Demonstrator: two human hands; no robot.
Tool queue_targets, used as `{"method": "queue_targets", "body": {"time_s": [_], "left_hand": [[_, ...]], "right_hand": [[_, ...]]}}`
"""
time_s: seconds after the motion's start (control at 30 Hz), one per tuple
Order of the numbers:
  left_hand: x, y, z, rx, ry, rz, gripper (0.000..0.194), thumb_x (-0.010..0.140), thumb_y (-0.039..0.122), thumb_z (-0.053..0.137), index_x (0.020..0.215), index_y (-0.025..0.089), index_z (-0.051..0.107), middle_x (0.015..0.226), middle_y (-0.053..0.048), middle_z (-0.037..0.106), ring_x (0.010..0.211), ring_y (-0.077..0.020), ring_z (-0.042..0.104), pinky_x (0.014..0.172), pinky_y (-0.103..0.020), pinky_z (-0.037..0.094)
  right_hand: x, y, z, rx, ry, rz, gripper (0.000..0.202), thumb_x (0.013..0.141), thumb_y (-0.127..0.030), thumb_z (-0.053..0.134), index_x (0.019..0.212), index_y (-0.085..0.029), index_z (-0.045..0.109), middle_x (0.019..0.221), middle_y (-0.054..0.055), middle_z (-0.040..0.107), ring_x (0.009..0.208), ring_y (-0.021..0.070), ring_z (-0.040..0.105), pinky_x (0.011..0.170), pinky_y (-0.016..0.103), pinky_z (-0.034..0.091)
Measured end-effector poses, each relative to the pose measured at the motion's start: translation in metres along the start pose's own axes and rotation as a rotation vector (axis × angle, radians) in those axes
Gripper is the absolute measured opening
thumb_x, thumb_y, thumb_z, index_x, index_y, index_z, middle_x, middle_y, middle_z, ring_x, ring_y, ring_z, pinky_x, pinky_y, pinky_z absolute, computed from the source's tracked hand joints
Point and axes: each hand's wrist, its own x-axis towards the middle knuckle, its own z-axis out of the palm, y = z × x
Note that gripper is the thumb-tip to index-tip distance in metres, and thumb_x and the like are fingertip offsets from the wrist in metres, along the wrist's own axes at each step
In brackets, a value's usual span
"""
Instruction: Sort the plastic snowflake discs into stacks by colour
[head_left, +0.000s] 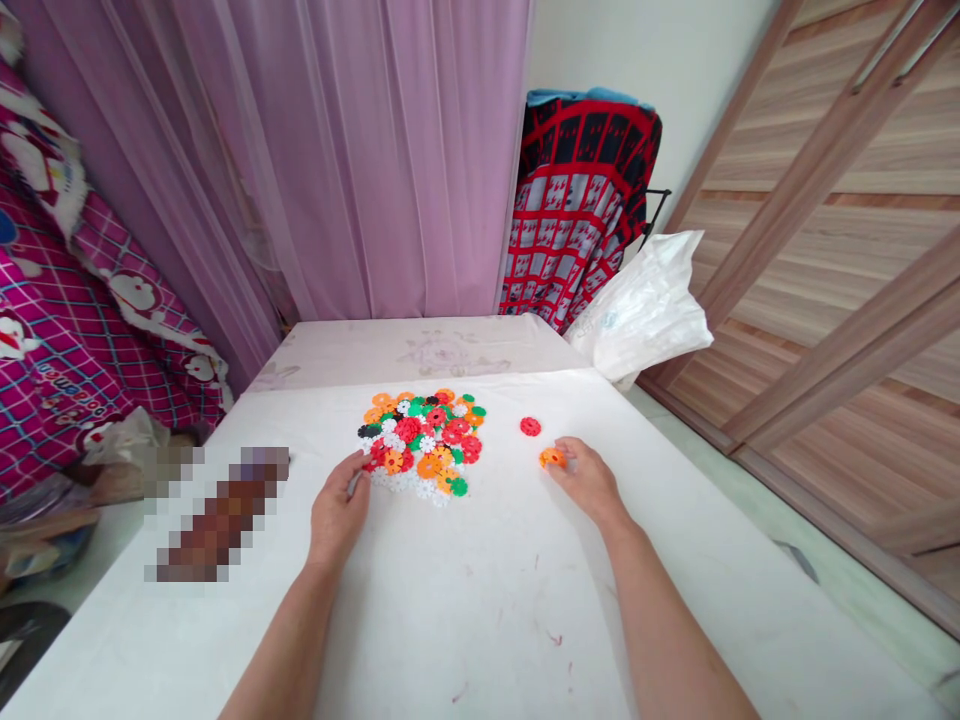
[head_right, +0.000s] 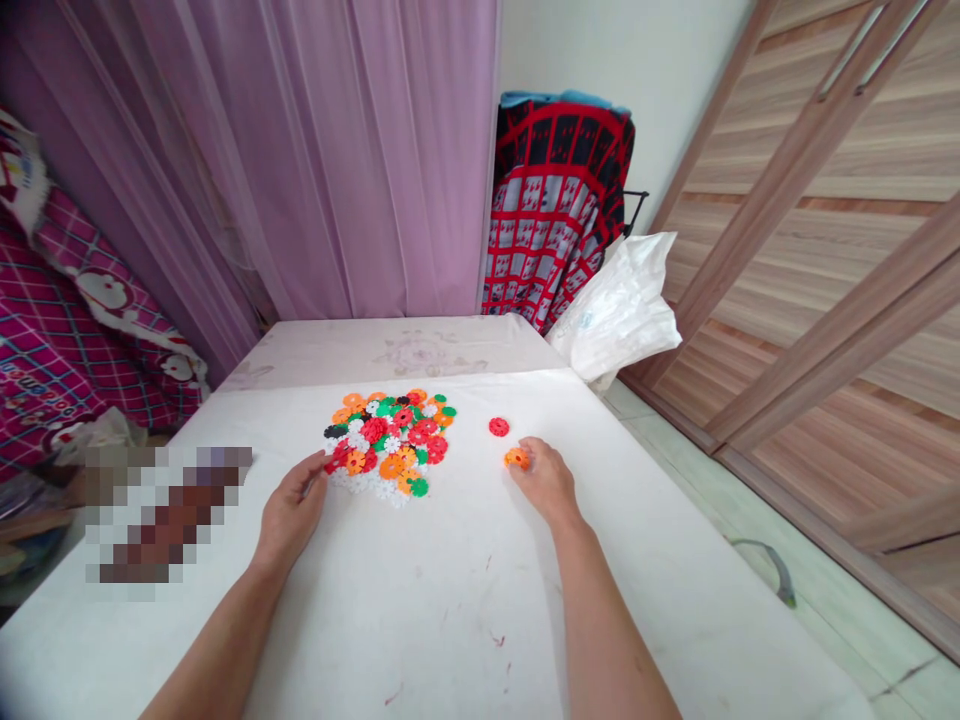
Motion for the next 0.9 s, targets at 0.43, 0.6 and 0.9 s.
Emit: {"method": "queue_targets", "body": {"time_s": [0.43,0.6,0.9], "left_hand": [[0.000,-0.003,0.001,0.002,-0.007,-0.010,0.033,0.083,0.032,0.046,0.108,0.026,0.067,0.128,-0.003,0.063,0.117,-0.0222,0.059,0.101,-0.039,0.046],[0.000,-0.005,0.002,0.001,-0.001,0.007,0.032,0.083,0.032,0.046,0.107,0.026,0.067,0.127,-0.003,0.064,0.116,-0.0215,0.059,0.103,-0.039,0.045],[0.001,-0.006,0.003,-0.016,0.015,0.031,0.031,0.082,0.031,0.047,0.107,0.026,0.067,0.125,-0.003,0.065,0.115,-0.0209,0.060,0.103,-0.038,0.045]], "right_hand": [[-0.002,-0.001,0.003,-0.036,-0.019,-0.023,0.037,0.073,-0.025,0.059,0.109,-0.023,0.061,0.112,0.004,0.067,0.099,0.0197,0.062,0.090,0.035,0.047],[-0.001,-0.001,0.000,-0.092,-0.039,-0.016,0.037,0.073,-0.025,0.059,0.110,-0.022,0.062,0.112,0.005,0.066,0.097,0.0199,0.062,0.087,0.034,0.047],[-0.026,-0.087,0.019,-0.072,-0.072,-0.364,0.018,0.080,-0.024,0.056,0.094,-0.024,0.067,0.098,0.003,0.068,0.093,0.0184,0.060,0.085,0.030,0.045]]}}
